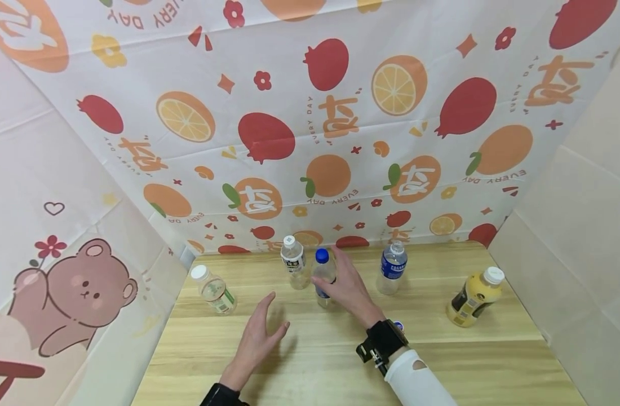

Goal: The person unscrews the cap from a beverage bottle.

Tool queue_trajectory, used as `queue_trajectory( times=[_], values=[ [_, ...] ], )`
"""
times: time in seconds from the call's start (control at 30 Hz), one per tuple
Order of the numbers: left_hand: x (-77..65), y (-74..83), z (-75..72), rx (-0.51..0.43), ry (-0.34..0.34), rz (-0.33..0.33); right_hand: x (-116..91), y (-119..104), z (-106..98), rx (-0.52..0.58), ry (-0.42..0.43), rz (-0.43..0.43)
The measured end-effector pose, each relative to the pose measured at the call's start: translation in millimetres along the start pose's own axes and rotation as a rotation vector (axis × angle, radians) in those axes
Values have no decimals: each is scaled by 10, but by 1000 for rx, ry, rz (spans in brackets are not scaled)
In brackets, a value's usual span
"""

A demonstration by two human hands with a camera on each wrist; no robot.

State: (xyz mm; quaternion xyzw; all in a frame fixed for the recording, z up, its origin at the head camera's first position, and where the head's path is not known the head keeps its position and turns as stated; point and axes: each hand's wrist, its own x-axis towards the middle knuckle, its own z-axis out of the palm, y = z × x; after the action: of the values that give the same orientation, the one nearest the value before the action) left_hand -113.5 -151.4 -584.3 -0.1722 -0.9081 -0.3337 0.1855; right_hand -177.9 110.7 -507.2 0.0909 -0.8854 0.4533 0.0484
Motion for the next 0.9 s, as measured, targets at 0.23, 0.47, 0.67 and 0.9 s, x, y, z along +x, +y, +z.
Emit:
queue_trajectory(
  times=[0.23, 0.47, 0.67, 0.9],
  values=[
    [-47, 2, 9, 8, -19, -36, 37, -15, 56, 3, -15, 15],
    [-58, -7, 10, 6, -24, -39, 26, 25, 91, 2, 28, -26],
    [-79, -21, 31, 15, -16, -38, 10, 29, 90, 28, 55, -57],
    [-57, 19, 35, -14, -19, -49, -55, 11, 44, 52, 49, 32]
  ],
)
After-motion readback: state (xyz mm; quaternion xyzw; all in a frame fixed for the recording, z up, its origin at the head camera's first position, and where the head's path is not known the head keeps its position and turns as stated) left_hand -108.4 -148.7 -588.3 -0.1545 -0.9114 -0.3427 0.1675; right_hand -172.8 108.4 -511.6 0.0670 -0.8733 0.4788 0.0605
